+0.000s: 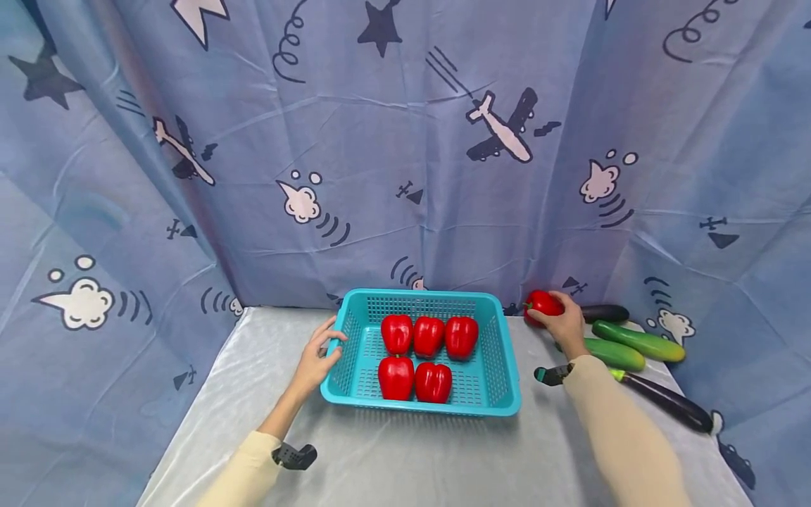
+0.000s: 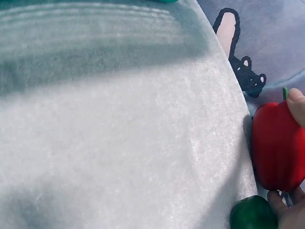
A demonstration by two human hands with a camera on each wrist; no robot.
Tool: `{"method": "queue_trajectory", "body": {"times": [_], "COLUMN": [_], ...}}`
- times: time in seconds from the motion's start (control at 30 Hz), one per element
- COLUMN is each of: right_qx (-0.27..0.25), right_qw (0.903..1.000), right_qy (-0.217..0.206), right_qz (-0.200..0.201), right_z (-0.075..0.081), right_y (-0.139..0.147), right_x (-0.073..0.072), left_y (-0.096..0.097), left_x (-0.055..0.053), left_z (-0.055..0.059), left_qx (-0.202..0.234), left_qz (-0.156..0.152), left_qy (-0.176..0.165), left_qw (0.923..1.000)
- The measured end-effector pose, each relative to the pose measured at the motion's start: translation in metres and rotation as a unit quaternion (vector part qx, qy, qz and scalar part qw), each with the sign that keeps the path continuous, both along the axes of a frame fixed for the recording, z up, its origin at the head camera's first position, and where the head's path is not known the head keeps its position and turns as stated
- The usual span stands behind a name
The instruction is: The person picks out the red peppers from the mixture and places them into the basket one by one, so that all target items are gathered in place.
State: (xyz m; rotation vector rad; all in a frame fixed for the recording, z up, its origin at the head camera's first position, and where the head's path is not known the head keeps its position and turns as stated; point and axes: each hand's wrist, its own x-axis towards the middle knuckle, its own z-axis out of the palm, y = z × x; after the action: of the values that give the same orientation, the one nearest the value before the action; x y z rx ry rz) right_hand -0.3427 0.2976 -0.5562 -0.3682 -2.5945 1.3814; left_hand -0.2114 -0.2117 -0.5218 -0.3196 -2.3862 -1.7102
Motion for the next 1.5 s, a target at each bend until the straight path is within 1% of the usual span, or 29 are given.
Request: {"method": "queue_trajectory", "body": {"times": [0.13,0.4,0.6,0.73,0.93,1.13,1.27,1.33,1.5], "right_qx": [-0.003,-0.009,-0.022,-0.033,-0.041,-0.053,-0.061,-0.065,-0.073], "right_qw": [1.0,0.9996,0.9995,0.9989,0.9983,0.9962,0.9952,0.9949,0.9936], "right_qy": [0.0,0.023,0.017,0.018,0.012,0.022,0.024,0.022,0.005], "right_qz": [-0.001,0.01,0.015,0.03,0.039,0.066,0.072,0.074,0.086], "right_z": [0.004,0.014,0.021,0.023,0.026,0.031,0.034,0.036,0.041], "right_y": [0.001,0.006,0.01,0.012,0.014,0.02,0.022,0.021,0.021], "right_x": [0.002,0.008,0.014,0.016,0.025,0.035,0.04,0.042,0.048], "left_y": [0.001,0.0,0.001,0.001,0.0,0.0,-0.001,-0.001,-0.005], "left_x": [0.0,0.001,0.001,0.002,0.001,0.001,0.0,-0.003,-0.013], "left_z": [0.002,0.005,0.003,0.001,0.0,0.0,-0.001,-0.005,-0.026], "left_qx": [0.002,0.004,0.003,0.009,0.009,0.005,0.005,0.008,0.011], "left_qz": [-0.003,-0.005,-0.009,-0.007,-0.005,-0.007,-0.006,-0.006,0.001], "left_qy": [-0.001,-0.003,0.009,0.007,0.004,0.003,0.004,0.007,0.014], "left_qw": [1.0,1.0,0.9999,0.9999,0.9999,1.0,1.0,0.9999,0.9998]}}
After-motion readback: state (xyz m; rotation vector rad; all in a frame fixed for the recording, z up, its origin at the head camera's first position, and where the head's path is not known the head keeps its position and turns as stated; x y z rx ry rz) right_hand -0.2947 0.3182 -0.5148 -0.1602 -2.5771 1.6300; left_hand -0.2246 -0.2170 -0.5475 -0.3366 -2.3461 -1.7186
